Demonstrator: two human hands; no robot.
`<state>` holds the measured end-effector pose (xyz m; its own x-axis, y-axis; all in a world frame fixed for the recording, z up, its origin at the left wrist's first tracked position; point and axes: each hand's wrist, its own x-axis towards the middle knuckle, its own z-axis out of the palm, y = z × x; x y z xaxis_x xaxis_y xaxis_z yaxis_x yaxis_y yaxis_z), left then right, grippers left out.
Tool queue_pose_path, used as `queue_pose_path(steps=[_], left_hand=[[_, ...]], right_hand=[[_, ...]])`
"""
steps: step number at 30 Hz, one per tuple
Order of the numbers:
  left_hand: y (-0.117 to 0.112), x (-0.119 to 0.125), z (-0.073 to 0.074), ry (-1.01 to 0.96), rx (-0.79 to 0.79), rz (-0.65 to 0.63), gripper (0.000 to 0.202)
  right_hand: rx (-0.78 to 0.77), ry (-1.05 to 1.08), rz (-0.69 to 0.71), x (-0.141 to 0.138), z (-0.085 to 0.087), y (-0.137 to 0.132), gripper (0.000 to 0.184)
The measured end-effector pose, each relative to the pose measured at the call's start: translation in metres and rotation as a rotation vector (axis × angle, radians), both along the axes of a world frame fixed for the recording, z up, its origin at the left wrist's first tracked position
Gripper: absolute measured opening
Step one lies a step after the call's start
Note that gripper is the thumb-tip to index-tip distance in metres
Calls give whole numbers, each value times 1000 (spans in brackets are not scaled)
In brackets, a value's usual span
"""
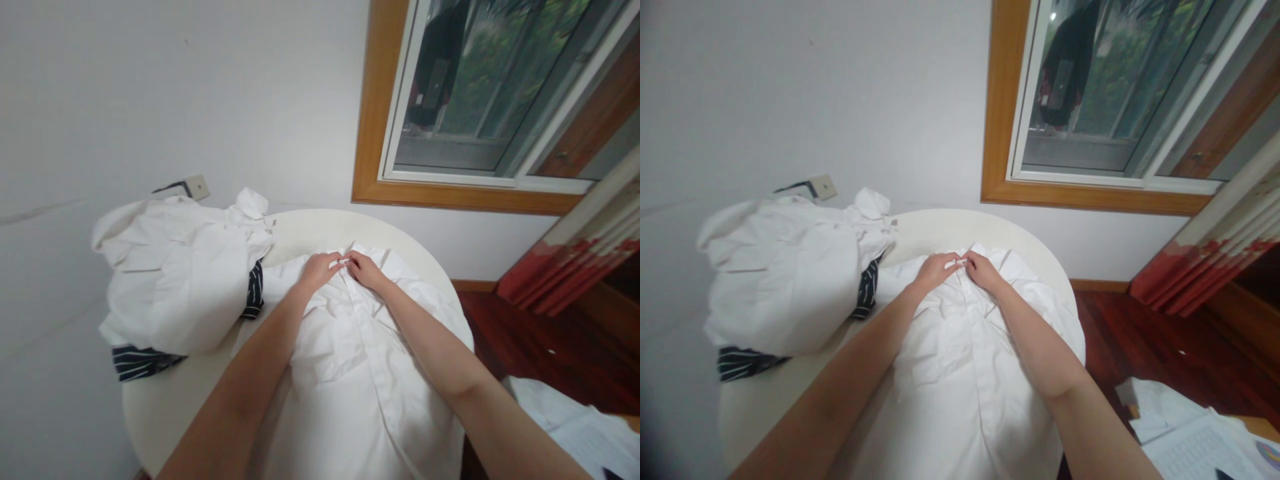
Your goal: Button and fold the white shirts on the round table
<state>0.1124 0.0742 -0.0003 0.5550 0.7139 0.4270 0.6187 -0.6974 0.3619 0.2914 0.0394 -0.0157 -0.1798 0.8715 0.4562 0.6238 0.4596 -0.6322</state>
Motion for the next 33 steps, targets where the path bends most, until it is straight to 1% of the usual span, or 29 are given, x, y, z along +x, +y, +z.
queue_pose_path(steps=[3, 5, 8, 10, 11, 13, 15, 16, 18, 21, 23, 25, 27, 33], left_hand=[[-1, 1, 1, 56, 29, 37, 29], [0, 0, 2, 97, 51, 84, 31], [0, -2, 3, 126, 104, 138, 31], [-3, -3, 6, 125, 160, 152, 25], [-6, -2, 9, 124, 190, 156, 21], [-14, 3, 14, 123, 237, 134, 19], [-26, 10, 19, 130, 244, 54, 21], [-32, 14, 20, 135, 221, 5, 21], [-43, 18, 18, 135, 114, -75, 21], [-54, 16, 5, 36, -91, -159, 24], [-57, 10, -5, -70, -171, -198, 24], [-58, 4, -13, -139, -199, -222, 23], [-57, 1, -16, -160, -200, -239, 22], [-58, 4, -12, -205, -229, -222, 24]], right_hand=[[17, 3, -19, -1, -2, 1, 16], [13, 30, -47, 0, -4, 2, 16], [-1, 144, -166, 6, -8, 7, 17], [11, 233, -258, 10, -12, 12, 18], [28, 267, -286, 12, -13, 15, 18], [73, 306, -299, 14, -15, 20, 17], [111, 328, -291, 16, -16, 24, 18], [124, 340, -293, 16, -17, 25, 18], [135, 371, -312, 17, -16, 27, 18], [138, 403, -347, 18, -16, 29, 18], [136, 403, -351, 19, -16, 30, 18], [128, 404, -351, 20, -17, 30, 18], [119, 413, -358, 21, -18, 29, 18], [144, 444, -403, 21, -19, 28, 18]])
